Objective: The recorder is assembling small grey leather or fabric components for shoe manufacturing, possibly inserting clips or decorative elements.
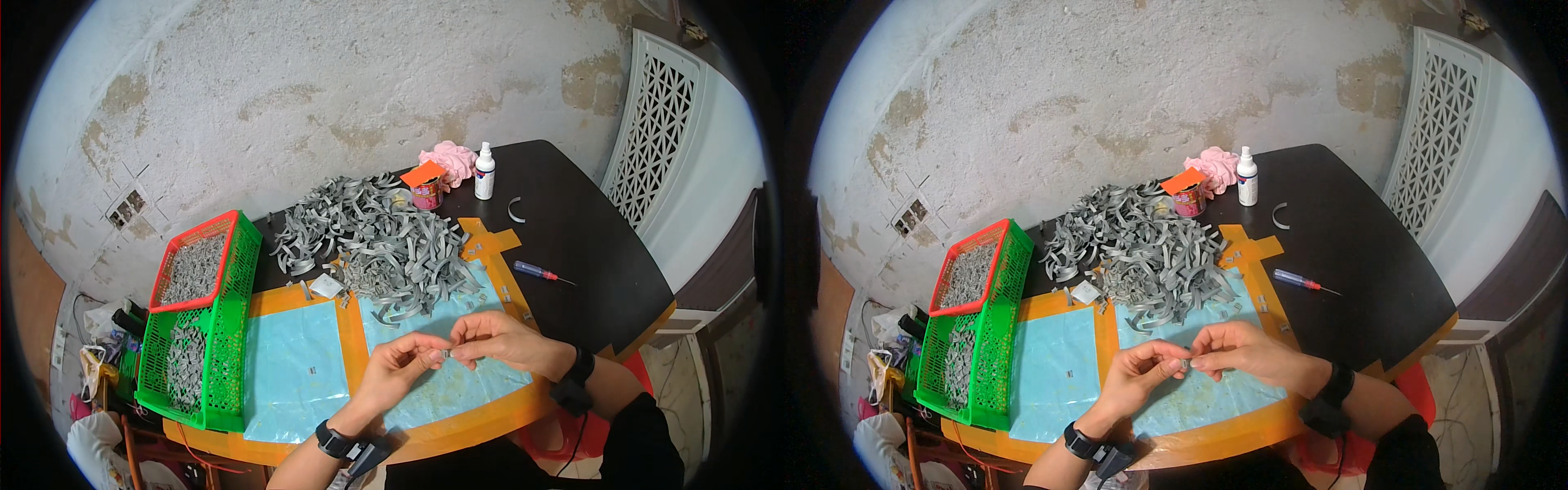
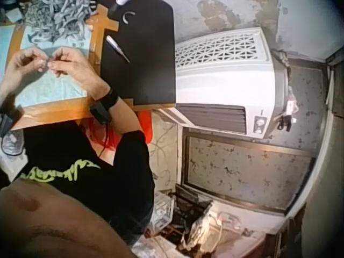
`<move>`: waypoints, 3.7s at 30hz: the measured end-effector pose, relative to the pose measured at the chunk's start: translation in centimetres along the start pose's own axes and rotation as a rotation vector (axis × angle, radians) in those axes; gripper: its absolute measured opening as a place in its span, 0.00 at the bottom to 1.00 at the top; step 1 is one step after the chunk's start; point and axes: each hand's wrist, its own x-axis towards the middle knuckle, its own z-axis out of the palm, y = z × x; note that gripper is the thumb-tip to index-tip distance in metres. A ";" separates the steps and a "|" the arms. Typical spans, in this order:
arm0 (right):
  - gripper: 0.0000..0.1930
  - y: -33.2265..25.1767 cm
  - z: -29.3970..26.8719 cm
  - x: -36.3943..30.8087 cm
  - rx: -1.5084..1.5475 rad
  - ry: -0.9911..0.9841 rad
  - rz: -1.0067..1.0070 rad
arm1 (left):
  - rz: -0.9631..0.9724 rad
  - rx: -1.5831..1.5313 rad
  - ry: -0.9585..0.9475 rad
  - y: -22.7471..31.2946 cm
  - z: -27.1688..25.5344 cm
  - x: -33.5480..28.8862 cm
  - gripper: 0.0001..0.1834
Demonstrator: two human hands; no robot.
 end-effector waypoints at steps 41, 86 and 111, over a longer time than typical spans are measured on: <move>0.12 -1.2 0.6 -0.5 -0.207 -0.088 -0.222 | -0.112 -0.166 0.059 0.4 -1.1 0.2 0.11; 0.05 0.9 -0.3 0.6 -0.121 0.051 -0.150 | -0.133 -0.158 -0.007 -0.2 -0.3 0.3 0.05; 0.06 0.5 0.7 0.7 -0.701 0.020 -0.533 | -0.194 -0.221 0.019 -1.0 -0.4 0.0 0.05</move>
